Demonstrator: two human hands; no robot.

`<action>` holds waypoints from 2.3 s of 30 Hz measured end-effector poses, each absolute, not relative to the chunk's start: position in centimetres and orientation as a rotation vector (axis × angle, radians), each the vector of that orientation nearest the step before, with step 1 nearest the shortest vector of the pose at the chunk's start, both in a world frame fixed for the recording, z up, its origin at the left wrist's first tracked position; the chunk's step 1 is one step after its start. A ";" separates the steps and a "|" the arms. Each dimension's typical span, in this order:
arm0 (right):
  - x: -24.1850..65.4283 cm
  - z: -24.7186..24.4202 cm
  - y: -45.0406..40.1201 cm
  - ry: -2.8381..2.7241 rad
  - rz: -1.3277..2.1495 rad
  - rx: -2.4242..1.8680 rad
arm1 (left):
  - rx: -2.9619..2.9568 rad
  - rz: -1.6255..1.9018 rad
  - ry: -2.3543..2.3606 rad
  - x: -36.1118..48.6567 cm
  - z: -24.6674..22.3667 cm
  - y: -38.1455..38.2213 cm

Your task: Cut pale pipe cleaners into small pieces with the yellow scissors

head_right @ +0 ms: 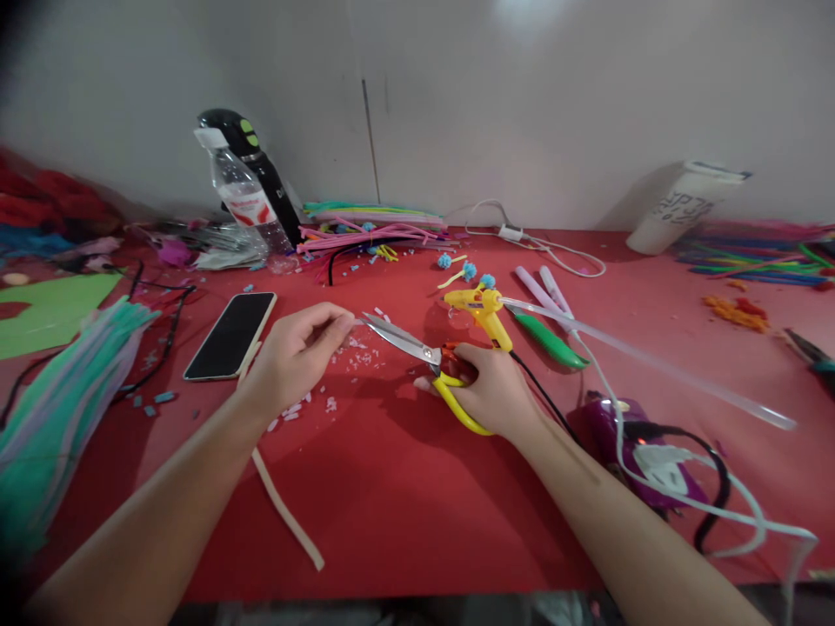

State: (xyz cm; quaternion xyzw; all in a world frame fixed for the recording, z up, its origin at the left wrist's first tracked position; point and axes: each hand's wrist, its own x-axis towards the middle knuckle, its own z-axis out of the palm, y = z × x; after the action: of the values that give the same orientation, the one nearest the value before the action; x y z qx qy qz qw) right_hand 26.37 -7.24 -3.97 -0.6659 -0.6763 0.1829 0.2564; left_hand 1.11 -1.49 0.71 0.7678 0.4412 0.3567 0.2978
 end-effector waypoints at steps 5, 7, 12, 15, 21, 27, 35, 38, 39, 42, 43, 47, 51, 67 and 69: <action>26.6 -4.4 -7.2 -1.842 0.464 -1.800 | 2.043 0.945 1.191 1.1 0.9 -1.6; 26.6 -4.5 -7.1 -1.844 0.457 -1.810 | 2.045 0.946 1.194 1.2 0.9 -1.6; 26.6 -4.4 -7.1 -1.840 0.445 -1.823 | 2.043 0.944 1.191 1.2 0.8 -1.6; 26.7 -4.5 -7.1 -1.858 0.420 -1.809 | 2.046 0.945 1.188 1.2 0.7 -1.6; 26.7 -4.5 -7.1 -1.870 0.397 -1.804 | 2.070 0.948 1.183 1.1 0.9 -1.7; 26.3 -3.8 -7.3 -1.831 0.509 -1.824 | 2.099 0.955 1.187 1.1 0.8 -1.5; 26.5 -4.2 -7.3 -1.852 0.486 -1.804 | 2.077 0.968 1.165 1.0 0.6 -1.5; 26.6 -4.4 -7.3 -1.865 0.475 -1.792 | 2.085 0.969 1.165 1.0 0.7 -1.5; 26.6 -4.4 -7.2 -1.868 0.476 -1.792 | 2.089 0.969 1.168 1.0 0.8 -1.5; 26.6 -4.3 -7.2 -1.869 0.469 -1.792 | 2.112 0.962 1.181 1.0 0.9 -1.5; 26.6 -4.3 -7.2 -1.864 0.465 -1.793 | 2.119 0.962 1.184 1.0 0.9 -1.5; 26.4 -4.0 -7.3 -1.834 0.506 -1.792 | 2.133 0.965 1.186 1.0 0.8 -1.5; 26.2 -3.7 -7.4 -1.831 0.523 -1.792 | 2.119 0.967 1.183 1.1 0.8 -1.5; 26.4 -4.0 -7.2 -1.852 0.486 -1.781 | 2.132 0.958 1.196 1.1 0.8 -1.4; 26.4 -4.0 -7.3 -1.848 0.491 -1.787 | 2.131 0.948 1.206 1.1 1.0 -1.5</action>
State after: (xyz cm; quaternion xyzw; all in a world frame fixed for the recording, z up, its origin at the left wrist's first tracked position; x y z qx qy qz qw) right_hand 26.37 -7.26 -3.98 -0.6595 -0.6820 0.1811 0.2591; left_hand 1.08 -1.50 0.96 0.7848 0.4442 0.3489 0.2550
